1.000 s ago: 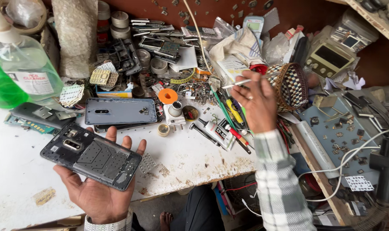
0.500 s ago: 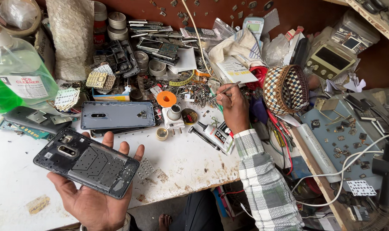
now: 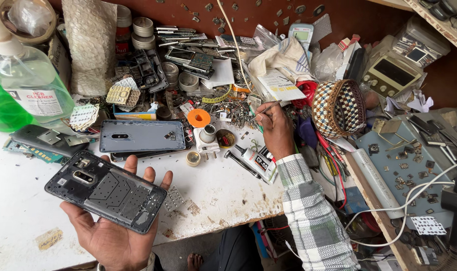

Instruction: The person sits at a cluttered repair workbench holding a phone with its back cover removed in one hand. They pick up a screwdriver and repeatedly work on the phone's rear panel, at times setting the phone down to pick at small parts and screws on the bench before resuming work on the device.

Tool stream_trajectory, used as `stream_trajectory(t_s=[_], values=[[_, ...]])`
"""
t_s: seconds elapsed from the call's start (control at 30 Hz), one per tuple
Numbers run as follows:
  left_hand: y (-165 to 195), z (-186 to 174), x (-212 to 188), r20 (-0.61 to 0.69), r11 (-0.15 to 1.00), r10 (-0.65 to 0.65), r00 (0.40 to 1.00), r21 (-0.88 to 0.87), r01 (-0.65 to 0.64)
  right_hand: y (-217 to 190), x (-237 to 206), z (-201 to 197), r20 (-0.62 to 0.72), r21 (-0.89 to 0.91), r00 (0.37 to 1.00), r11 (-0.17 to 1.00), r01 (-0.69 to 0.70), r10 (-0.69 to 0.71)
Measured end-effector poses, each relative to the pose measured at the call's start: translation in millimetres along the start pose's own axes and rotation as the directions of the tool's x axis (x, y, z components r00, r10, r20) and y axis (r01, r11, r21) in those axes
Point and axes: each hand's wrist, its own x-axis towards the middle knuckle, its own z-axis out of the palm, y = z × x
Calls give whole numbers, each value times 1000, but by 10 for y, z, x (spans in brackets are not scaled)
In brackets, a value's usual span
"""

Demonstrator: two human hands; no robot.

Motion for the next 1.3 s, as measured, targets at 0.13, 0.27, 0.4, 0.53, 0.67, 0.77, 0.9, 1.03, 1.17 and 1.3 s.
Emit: stream_trajectory(t_s=[0.13, 0.27, 0.4, 0.53, 0.67, 0.77, 0.9, 1.03, 1.17, 1.3], values=[[9, 39, -8, 7, 1000, -4, 1000, 8, 4, 13, 6, 9, 1, 43, 1000, 999, -2, 2], [9, 38, -6, 8, 1000, -5, 1000, -2, 5, -1, 7, 8, 5, 42, 1000, 999, -2, 1], [8, 37, -6, -2, 1000, -4, 1000, -2, 4, -20, 6, 3, 1, -28, 1000, 1000, 11, -11], [8, 32, -3, -14, 1000, -10, 1000, -5, 10, 16, 9, 8, -5, -29, 1000, 1000, 3, -3], [-3, 15, 6, 21, 1000, -8, 1000, -17, 9, 79, 23, 8, -38, 79, 999, 997, 16, -13], [-9, 10, -1, 25, 1000, -10, 1000, -17, 10, 64, 35, -31, -37, 245, 999, 969, -28, 38], [-11, 44, 5, 26, 1000, -4, 1000, -9, 4, -105, 5, -161, 67, 540, 989, 829, -146, 130], [1, 73, -16, 47, 1000, 0, 999, 18, -1, -372, -143, -330, 146, 738, 985, 653, -171, 93], [-6, 68, -14, 89, 1000, -1, 996, 13, 0, -589, -282, -453, 203, 791, 979, 583, -185, 35], [-22, 8, 9, 102, 1000, -17, 995, -25, 19, -705, -375, -529, 205, 804, 978, 564, -187, 32]])
